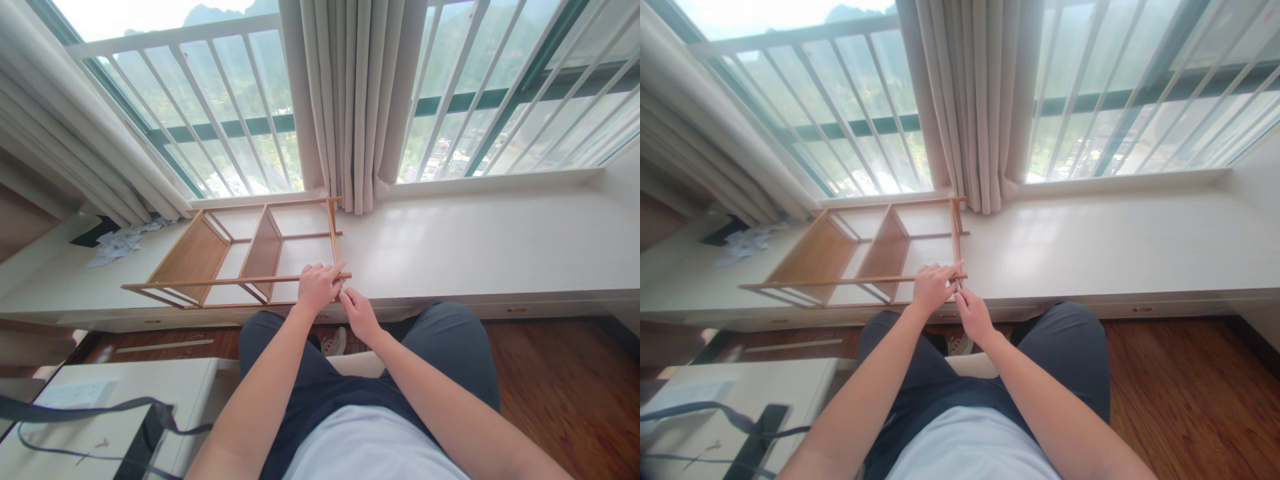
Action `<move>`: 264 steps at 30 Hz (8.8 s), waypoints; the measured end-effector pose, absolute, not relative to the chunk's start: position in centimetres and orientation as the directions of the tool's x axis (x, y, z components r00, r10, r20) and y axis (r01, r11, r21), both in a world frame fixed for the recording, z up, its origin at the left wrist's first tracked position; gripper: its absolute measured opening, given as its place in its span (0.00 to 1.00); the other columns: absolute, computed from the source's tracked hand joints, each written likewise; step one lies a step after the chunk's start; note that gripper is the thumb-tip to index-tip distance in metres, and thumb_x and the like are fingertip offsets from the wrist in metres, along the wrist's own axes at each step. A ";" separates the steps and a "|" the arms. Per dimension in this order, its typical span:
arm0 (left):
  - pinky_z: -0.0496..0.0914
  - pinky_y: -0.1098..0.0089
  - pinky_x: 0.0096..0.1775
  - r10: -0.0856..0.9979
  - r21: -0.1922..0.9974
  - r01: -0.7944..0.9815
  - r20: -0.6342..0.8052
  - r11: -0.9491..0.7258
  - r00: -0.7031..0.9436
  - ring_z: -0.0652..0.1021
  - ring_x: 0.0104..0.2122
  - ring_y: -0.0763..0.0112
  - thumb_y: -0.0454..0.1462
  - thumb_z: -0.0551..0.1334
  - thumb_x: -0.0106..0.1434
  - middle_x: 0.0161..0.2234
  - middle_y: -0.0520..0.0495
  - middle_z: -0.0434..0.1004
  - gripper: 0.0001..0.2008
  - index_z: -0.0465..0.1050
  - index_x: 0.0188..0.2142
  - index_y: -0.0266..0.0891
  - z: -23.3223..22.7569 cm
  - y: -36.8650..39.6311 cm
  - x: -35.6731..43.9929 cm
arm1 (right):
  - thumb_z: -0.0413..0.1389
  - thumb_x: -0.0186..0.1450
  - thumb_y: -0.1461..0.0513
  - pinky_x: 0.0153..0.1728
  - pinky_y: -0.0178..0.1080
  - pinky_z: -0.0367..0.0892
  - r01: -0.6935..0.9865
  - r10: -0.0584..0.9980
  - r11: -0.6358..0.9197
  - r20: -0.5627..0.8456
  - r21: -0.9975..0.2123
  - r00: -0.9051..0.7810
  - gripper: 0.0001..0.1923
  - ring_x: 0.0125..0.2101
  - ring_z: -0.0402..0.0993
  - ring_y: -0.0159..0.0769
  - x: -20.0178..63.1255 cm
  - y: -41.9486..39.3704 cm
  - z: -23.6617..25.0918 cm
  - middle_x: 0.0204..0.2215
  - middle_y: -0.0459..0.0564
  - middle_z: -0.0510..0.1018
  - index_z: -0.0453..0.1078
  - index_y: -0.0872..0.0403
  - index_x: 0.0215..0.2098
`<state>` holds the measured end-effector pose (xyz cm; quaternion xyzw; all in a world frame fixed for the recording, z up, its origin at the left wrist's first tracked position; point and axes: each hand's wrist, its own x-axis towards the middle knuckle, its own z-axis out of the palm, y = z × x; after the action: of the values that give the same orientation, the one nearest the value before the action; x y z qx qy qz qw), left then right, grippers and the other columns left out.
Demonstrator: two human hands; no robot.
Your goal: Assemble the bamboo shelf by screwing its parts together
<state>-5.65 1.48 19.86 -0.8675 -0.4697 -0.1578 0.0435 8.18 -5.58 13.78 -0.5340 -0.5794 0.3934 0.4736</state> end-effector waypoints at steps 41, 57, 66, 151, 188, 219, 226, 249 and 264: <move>0.63 0.59 0.45 0.806 0.081 0.829 0.300 -0.554 0.510 0.77 0.40 0.58 0.43 0.62 0.67 0.39 0.47 0.84 0.25 0.68 0.64 0.52 20.0 1.4 -5.6 | 0.48 0.72 0.51 0.25 0.36 0.55 0.055 0.999 0.038 0.038 -0.998 0.005 0.22 0.19 0.57 0.31 7.6 -5.6 13.7 0.16 0.40 0.63 0.58 0.50 0.23; 0.64 0.58 0.46 0.815 0.087 0.834 0.286 -0.545 0.503 0.77 0.42 0.58 0.42 0.62 0.67 0.40 0.45 0.84 0.26 0.68 0.64 0.51 20.2 1.3 -5.6 | 0.49 0.69 0.48 0.20 0.35 0.53 -0.068 0.999 -0.020 -0.018 -0.997 -0.029 0.21 0.16 0.55 0.29 7.5 -5.4 13.7 0.15 0.39 0.62 0.58 0.50 0.24; 0.64 0.58 0.45 0.811 0.083 0.831 0.290 -0.549 0.507 0.77 0.41 0.58 0.41 0.62 0.66 0.40 0.46 0.84 0.26 0.68 0.64 0.51 20.1 1.4 -5.6 | 0.50 0.68 0.49 0.17 0.34 0.48 -0.159 0.997 -0.065 -0.056 -0.985 -0.061 0.19 0.15 0.52 0.27 7.4 -5.2 13.6 0.14 0.38 0.62 0.58 0.50 0.24; 0.62 0.59 0.44 0.800 0.056 0.827 0.297 -0.560 0.522 0.77 0.40 0.60 0.45 0.59 0.70 0.40 0.45 0.84 0.23 0.69 0.63 0.51 19.7 1.9 -5.8 | 0.50 0.72 0.49 0.28 0.38 0.46 0.716 0.992 0.086 0.126 -0.693 0.002 0.20 0.22 0.63 0.35 8.7 -5.7 18.0 0.21 0.47 0.71 0.64 0.50 0.27; 0.63 0.59 0.45 0.819 0.044 0.851 0.300 -0.523 0.488 0.77 0.41 0.58 0.44 0.62 0.67 0.40 0.44 0.83 0.32 0.61 0.68 0.43 19.5 1.9 -5.7 | 0.44 0.73 0.52 0.28 0.38 0.47 0.637 0.994 0.077 0.109 -0.767 0.010 0.20 0.23 0.58 0.35 8.8 -6.1 17.3 0.20 0.46 0.67 0.59 0.50 0.25; 0.63 0.58 0.44 0.807 0.028 0.847 0.322 -0.530 0.495 0.78 0.42 0.57 0.43 0.62 0.67 0.41 0.44 0.84 0.31 0.63 0.68 0.43 19.3 1.9 -5.7 | 0.45 0.72 0.52 0.28 0.37 0.50 0.379 0.996 0.062 0.084 -0.923 0.042 0.20 0.22 0.58 0.32 8.7 -6.1 16.6 0.17 0.41 0.61 0.59 0.51 0.24; 0.62 0.57 0.44 0.799 0.025 0.844 0.339 -0.535 0.496 0.78 0.41 0.58 0.43 0.62 0.67 0.40 0.46 0.84 0.31 0.63 0.68 0.44 19.1 1.9 -5.7 | 0.46 0.72 0.53 0.26 0.36 0.52 0.265 0.997 0.044 0.058 -0.963 0.044 0.20 0.20 0.58 0.31 8.7 -5.9 15.5 0.15 0.40 0.63 0.61 0.51 0.24; 0.63 0.57 0.45 0.806 0.036 0.846 0.326 -0.533 0.494 0.77 0.41 0.57 0.43 0.62 0.67 0.40 0.44 0.84 0.31 0.63 0.68 0.43 19.2 1.8 -5.7 | 0.50 0.65 0.50 0.14 0.31 0.50 -0.278 0.985 -0.171 -0.168 -0.945 -0.037 0.17 0.11 0.54 0.26 7.7 -5.9 15.2 0.11 0.38 0.63 0.64 0.52 0.25; 0.62 0.58 0.44 0.811 0.037 0.847 0.314 -0.530 0.493 0.77 0.42 0.58 0.44 0.62 0.67 0.40 0.44 0.83 0.31 0.61 0.68 0.44 19.5 1.7 -5.6 | 0.55 0.62 0.50 0.13 0.32 0.47 -0.617 0.936 -0.353 -0.271 -0.703 -0.226 0.14 0.11 0.53 0.27 7.0 -6.1 15.8 0.11 0.38 0.63 0.64 0.52 0.28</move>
<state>-5.59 1.72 19.53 -0.8619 -0.4811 -0.1479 0.0613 7.00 -6.06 15.80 -0.3425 -0.2323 0.7477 0.5193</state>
